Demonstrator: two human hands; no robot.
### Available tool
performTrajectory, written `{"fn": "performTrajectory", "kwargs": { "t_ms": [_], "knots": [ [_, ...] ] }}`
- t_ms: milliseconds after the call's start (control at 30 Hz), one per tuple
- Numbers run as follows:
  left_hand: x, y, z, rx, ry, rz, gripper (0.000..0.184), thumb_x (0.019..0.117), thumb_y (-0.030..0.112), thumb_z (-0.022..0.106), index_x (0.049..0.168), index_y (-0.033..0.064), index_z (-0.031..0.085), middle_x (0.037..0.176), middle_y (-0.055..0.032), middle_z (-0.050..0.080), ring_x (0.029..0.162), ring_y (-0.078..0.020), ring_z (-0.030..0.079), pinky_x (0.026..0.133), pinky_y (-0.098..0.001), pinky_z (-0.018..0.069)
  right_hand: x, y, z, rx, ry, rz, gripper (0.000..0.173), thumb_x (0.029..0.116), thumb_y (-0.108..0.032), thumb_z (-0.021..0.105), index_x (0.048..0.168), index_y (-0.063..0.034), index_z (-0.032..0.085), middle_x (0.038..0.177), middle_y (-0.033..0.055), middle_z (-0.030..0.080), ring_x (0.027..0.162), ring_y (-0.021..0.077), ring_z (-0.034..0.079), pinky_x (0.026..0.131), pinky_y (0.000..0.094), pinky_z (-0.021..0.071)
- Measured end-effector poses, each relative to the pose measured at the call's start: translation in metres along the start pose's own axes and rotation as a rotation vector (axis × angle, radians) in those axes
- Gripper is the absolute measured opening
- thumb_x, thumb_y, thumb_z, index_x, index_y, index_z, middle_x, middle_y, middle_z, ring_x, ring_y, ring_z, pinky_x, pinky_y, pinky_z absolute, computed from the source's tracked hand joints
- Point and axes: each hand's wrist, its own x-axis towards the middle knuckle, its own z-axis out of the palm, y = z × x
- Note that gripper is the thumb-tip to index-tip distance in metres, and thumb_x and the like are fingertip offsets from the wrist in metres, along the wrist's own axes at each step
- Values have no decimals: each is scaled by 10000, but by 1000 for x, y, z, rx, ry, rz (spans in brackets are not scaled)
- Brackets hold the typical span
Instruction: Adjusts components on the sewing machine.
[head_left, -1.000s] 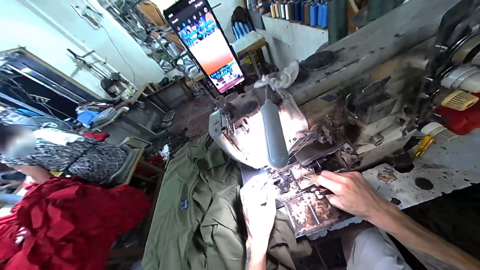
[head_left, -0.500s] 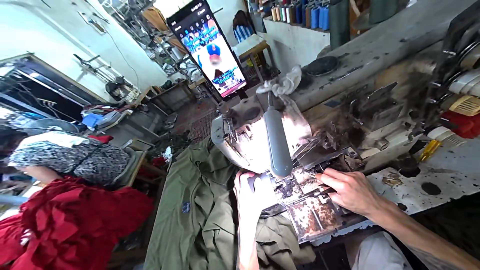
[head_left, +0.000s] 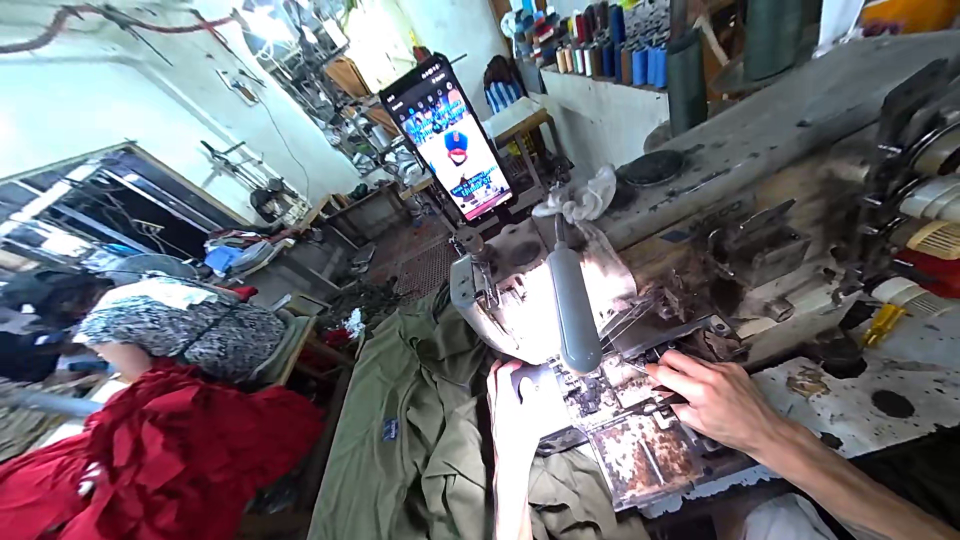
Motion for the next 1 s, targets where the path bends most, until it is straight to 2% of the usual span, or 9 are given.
{"fn": "performTrajectory", "kwargs": {
  "t_ms": [233, 633, 733, 867, 1000],
  "knots": [
    [-1, -1, 1, -13, 13, 18, 341, 969, 92, 524, 1236, -93, 627, 1410, -348, 520, 1353, -453, 496, 1117, -503, 415, 0, 1, 1, -3, 9, -8, 247, 727, -105, 663, 945, -45, 765, 847, 131, 689, 630, 295, 686, 457, 427, 512],
    [-2, 0, 0, -33, 4, 3, 339, 962, 78, 517, 1230, -96, 631, 1413, -350, 519, 1376, -458, 473, 1129, -493, 402, 0, 2, 1, -9, 0, 0, 238, 728, -80, 673, 943, -42, 767, 865, 144, 694, 634, 310, 689, 462, 441, 511],
    [0, 0, 0, -39, 4, 13, 329, 965, 60, 505, 1225, -100, 627, 1404, -351, 523, 1373, -457, 471, 1134, -494, 393, 3, 3, -1, 4, -6, 5, 225, 753, -75, 666, 952, -36, 764, 878, 155, 694, 644, 325, 690, 469, 454, 511],
    [1, 0, -6, 55, -46, 40, 340, 979, 67, 464, 1228, -102, 623, 1345, -334, 568, 1315, -444, 524, 1117, -516, 408, 5, 0, -6, 33, -45, 9, 185, 786, -47, 684, 955, -43, 759, 898, 168, 695, 682, 342, 696, 506, 479, 525],
    [1, 2, -7, 39, -72, -9, 345, 1002, 62, 452, 1272, -96, 599, 1394, -332, 533, 1363, -425, 484, 1139, -503, 383, 6, 2, -8, 23, -55, -18, 179, 739, -44, 734, 915, -51, 761, 871, 141, 676, 657, 304, 677, 476, 442, 508]
  ]
}}
